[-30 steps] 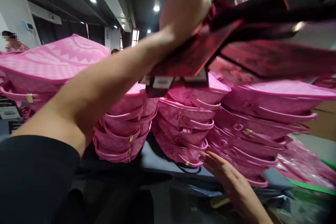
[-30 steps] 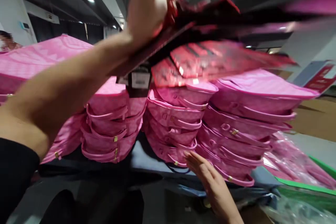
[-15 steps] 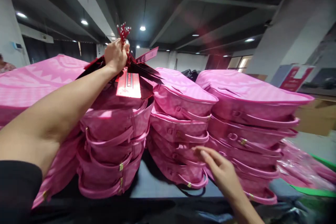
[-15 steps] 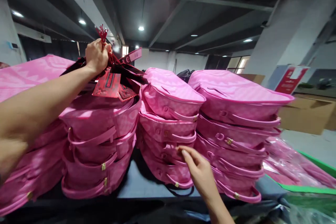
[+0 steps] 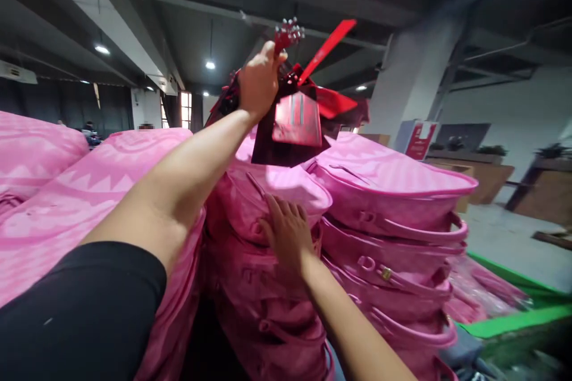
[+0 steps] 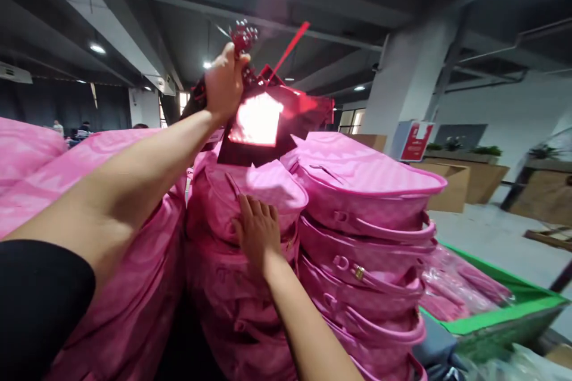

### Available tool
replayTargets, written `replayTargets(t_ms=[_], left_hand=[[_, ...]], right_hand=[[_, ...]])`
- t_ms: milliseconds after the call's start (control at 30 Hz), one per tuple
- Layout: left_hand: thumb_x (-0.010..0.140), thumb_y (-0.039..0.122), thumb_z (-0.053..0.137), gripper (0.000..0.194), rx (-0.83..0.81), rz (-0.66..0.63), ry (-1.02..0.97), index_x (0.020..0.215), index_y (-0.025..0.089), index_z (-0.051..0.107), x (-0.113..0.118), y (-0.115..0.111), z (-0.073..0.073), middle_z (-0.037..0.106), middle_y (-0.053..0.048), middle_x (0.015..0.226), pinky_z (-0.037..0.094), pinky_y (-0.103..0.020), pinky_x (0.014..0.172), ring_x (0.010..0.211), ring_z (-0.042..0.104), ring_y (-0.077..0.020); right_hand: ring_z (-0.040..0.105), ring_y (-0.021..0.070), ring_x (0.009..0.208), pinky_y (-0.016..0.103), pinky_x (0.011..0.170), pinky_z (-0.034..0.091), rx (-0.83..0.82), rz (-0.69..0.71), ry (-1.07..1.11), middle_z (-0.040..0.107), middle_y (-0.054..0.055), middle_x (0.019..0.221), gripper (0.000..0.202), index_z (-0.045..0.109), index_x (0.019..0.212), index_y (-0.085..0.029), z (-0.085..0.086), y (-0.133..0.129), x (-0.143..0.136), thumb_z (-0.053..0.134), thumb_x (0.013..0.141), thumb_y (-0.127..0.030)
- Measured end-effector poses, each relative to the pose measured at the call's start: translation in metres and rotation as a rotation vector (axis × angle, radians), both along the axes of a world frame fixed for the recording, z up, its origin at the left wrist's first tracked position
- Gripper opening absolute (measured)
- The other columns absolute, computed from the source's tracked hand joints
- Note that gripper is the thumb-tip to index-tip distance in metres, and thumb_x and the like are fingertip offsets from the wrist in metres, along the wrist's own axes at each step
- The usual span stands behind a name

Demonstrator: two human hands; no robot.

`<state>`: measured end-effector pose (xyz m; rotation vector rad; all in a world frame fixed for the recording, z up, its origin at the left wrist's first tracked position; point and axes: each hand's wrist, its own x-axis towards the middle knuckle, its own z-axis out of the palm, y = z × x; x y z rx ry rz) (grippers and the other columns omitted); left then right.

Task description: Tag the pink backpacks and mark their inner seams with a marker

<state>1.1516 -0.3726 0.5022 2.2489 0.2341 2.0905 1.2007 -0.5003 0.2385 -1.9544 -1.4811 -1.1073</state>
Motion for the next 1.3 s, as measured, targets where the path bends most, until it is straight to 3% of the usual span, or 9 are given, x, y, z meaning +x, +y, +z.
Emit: replayTargets(t_ms=[167, 267, 400, 567, 767, 933, 1100, 1200, 1300], left_hand=[[0.092, 0.026, 0.058, 0.012, 0.008, -0.008, 0.587, 0.093, 0.016, 0.064, 0.059, 0.025, -0.098, 0.07, -0.003, 0.092, 0.042, -0.024, 0.082, 0.086, 0.059, -0.0131], [0.091, 0.022, 0.057, 0.011, -0.048, -0.02, 0.685, 0.086, 0.015, 0.064, 0.07, 0.032, -0.128, 0.068, 0.0, 0.082, 0.043, -0.024, 0.076, 0.077, 0.059, -0.011], [0.095, 0.028, 0.054, 0.015, -0.066, -0.025, 0.716, 0.092, 0.015, 0.061, 0.066, 0.024, -0.123, 0.068, -0.001, 0.09, 0.044, -0.026, 0.079, 0.078, 0.055, -0.0101], [0.091, 0.035, 0.062, 0.021, -0.032, -0.017, 0.818, 0.098, 0.016, 0.058, 0.046, -0.001, -0.113, 0.067, -0.001, 0.097, 0.045, -0.026, 0.087, 0.085, 0.053, -0.0101], [0.084, 0.015, 0.064, 0.018, -0.015, 0.125, 0.933, 0.101, 0.009, 0.065, 0.02, -0.041, -0.085, 0.068, -0.008, 0.099, 0.044, -0.031, 0.093, 0.099, 0.06, -0.0191], [0.082, 0.015, 0.062, 0.029, 0.06, 0.344, 0.905, 0.11, 0.016, 0.068, -0.011, -0.069, -0.062, 0.067, -0.004, 0.103, 0.046, -0.035, 0.091, 0.103, 0.062, -0.0208], [0.079, 0.021, 0.069, 0.025, -0.045, 0.462, 0.932, 0.102, 0.013, 0.071, -0.018, -0.063, -0.085, 0.067, -0.008, 0.096, 0.049, -0.04, 0.09, 0.102, 0.064, -0.0259], [0.079, 0.037, 0.071, 0.036, -0.095, 0.528, 0.897, 0.105, 0.011, 0.069, -0.008, -0.058, -0.108, 0.068, -0.011, 0.1, 0.049, -0.039, 0.09, 0.103, 0.064, -0.0267], [0.083, 0.034, 0.068, 0.034, -0.082, 0.574, 0.852, 0.106, 0.009, 0.068, 0.002, -0.057, -0.12, 0.068, -0.014, 0.106, 0.047, -0.04, 0.094, 0.109, 0.063, -0.0277]], right_hand=[[0.053, 0.0353, 0.111, 0.052, 0.099, 0.039, 0.018, 0.008, 0.053, 0.061, 0.017, 0.127, 0.058, 0.046, 0.142, -0.014, -0.007, 0.005, 0.0, 0.057, 0.088, -0.031], [0.054, 0.0317, 0.116, 0.049, 0.101, 0.043, 0.033, 0.145, 0.13, 0.054, 0.015, 0.138, 0.057, 0.043, 0.143, -0.014, -0.006, 0.003, -0.002, 0.055, 0.089, -0.026], [0.061, 0.0208, 0.112, 0.035, 0.097, 0.049, 0.292, 0.405, 0.154, 0.066, 0.009, 0.122, 0.033, 0.06, 0.123, -0.018, -0.001, -0.026, 0.001, 0.047, 0.094, -0.022], [0.067, 0.0207, 0.083, 0.034, 0.081, 0.053, 0.573, 0.258, 0.202, 0.072, 0.008, 0.092, 0.022, 0.068, 0.099, -0.017, 0.019, -0.052, 0.017, 0.048, 0.091, -0.024], [0.067, 0.0204, 0.072, 0.032, 0.072, 0.051, 0.315, 0.124, 0.533, 0.073, 0.005, 0.08, 0.014, 0.071, 0.088, -0.019, 0.047, -0.049, 0.016, 0.058, 0.083, -0.025], [0.067, 0.0161, 0.063, 0.027, 0.064, 0.053, 0.422, 0.398, 0.647, 0.07, 0.004, 0.073, 0.016, 0.069, 0.085, -0.015, 0.059, -0.057, 0.002, 0.054, 0.085, -0.019], [0.069, 0.0149, 0.065, 0.021, 0.049, 0.053, 0.514, 0.455, 0.915, 0.067, 0.006, 0.078, 0.019, 0.067, 0.088, -0.01, 0.072, -0.051, 0.007, 0.048, 0.085, -0.012], [0.069, 0.0151, 0.066, 0.022, 0.05, 0.055, 0.47, 0.437, 0.984, 0.066, 0.006, 0.079, 0.022, 0.066, 0.088, -0.009, 0.083, -0.036, 0.012, 0.045, 0.085, -0.009], [0.067, 0.0153, 0.065, 0.025, 0.056, 0.056, 0.418, 0.369, 0.937, 0.066, 0.006, 0.073, 0.021, 0.068, 0.088, -0.008, 0.096, -0.011, 0.019, 0.047, 0.084, -0.008]])
